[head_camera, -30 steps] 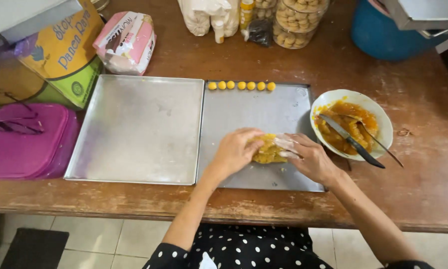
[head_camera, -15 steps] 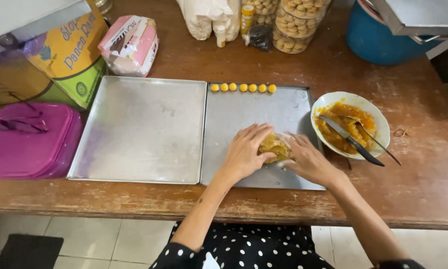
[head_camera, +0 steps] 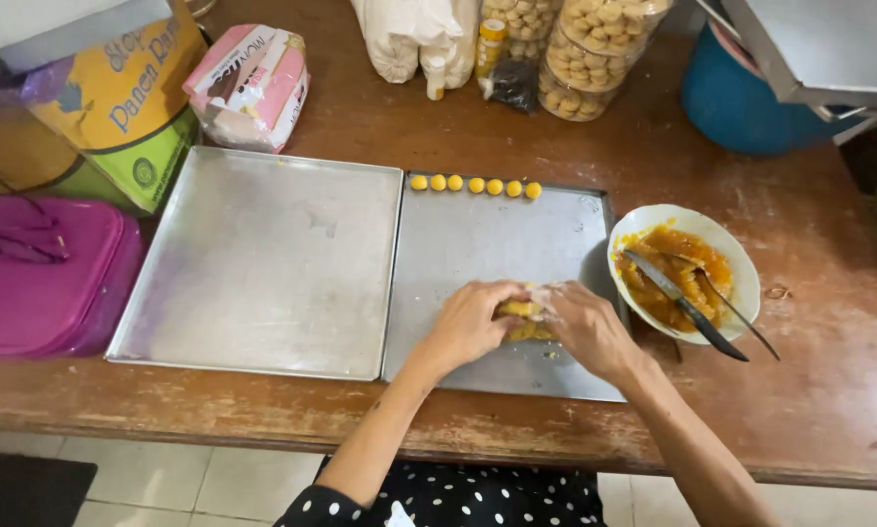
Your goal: Shaping dough into balls and filling them with jam to make cookies
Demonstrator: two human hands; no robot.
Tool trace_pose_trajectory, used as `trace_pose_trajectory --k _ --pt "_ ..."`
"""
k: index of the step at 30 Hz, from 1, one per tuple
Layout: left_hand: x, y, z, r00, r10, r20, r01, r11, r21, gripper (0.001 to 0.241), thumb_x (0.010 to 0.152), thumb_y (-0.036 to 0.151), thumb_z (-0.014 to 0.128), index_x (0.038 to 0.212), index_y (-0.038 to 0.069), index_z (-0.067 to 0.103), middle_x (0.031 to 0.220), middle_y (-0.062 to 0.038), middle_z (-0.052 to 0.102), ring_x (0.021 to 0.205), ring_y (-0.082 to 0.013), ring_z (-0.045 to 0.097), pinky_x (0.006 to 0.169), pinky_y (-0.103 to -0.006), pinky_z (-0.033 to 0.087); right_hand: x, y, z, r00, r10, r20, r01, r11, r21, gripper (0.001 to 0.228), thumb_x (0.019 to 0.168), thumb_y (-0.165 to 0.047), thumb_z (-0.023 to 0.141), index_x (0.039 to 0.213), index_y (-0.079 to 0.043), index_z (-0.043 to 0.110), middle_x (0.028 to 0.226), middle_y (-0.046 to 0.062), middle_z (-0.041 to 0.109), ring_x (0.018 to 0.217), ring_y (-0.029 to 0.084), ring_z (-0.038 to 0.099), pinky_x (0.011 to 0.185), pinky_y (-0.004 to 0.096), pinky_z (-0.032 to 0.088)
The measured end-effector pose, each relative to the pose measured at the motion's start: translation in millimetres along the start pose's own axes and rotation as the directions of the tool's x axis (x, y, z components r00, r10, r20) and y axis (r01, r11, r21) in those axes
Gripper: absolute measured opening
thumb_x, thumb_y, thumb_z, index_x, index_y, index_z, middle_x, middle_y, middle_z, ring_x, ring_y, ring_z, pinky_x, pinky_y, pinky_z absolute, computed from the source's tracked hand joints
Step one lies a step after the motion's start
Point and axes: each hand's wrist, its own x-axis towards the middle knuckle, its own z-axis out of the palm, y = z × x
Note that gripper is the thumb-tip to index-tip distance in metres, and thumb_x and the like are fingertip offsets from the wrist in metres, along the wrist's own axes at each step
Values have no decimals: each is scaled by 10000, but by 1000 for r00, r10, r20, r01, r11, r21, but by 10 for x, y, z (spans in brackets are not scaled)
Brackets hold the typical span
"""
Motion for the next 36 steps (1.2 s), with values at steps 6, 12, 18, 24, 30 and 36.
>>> trace_pose_trajectory --k 6,12,18,24,30,36 --pt "-185 -235 220 964 233 -129 -203 956 214 182 934 375 716 1049 246 773 1235 -15 756 1331 -301 594 1121 -694 334 -271 -444 -64 969 -192 -158 177 979 -100 397 868 -256 770 1204 -48 731 1273 171 717 1187 383 664 1099 486 480" --pt "-111 163 -64 995 31 92 -45 986 162 694 885 489 709 1447 134 508 1472 -175 576 1388 -417 499 1164 -695 245 4 -318 -475 980 98 172 -121 984 129 531 858 -317 770 1294 -31 670 1234 209 709 1157 444 633 998 539 490" --pt "112 -446 558 966 228 -120 -136 847 513 351 881 361 708 1192 206 655 1168 -39 714 1076 -291 682 1124 -605 365 -304 466 132 999 15 42 -10 993 -120 276 958 -353 678 1115 -127 692 995 77 661 1015 335 630 879 429 547" --pt "57 -232 158 995 78 62 -88 979 184 330 980 285 645 1308 262 668 1227 -33 731 1169 -259 676 1087 -445 447 -35 -325 -611 881 326 344 -360 932 38 897 798 -322 812 1564 -144 382 1394 310 541 1256 556 516 1011 670 425" --pt "-31 -331 184 995 96 2 -93 962 257 439 920 187 711 1355 200 654 1374 -61 680 1260 -313 638 1137 -596 365 -698 718 107 977 214 12 -214 976 -32 445 845 -208 781 1269 -115 681 1065 168 713 1028 388 705 855 460 577" --pt "-71 119 -10 994 6 108 -32 968 248 552 928 282 702 1454 178 570 1463 -116 602 1366 -360 540 1168 -669 292 -72 -497 -659 929 289 231 -331 928 172 883 788 -269 825 1535 -39 417 1476 334 483 1320 544 488 1056 634 431"
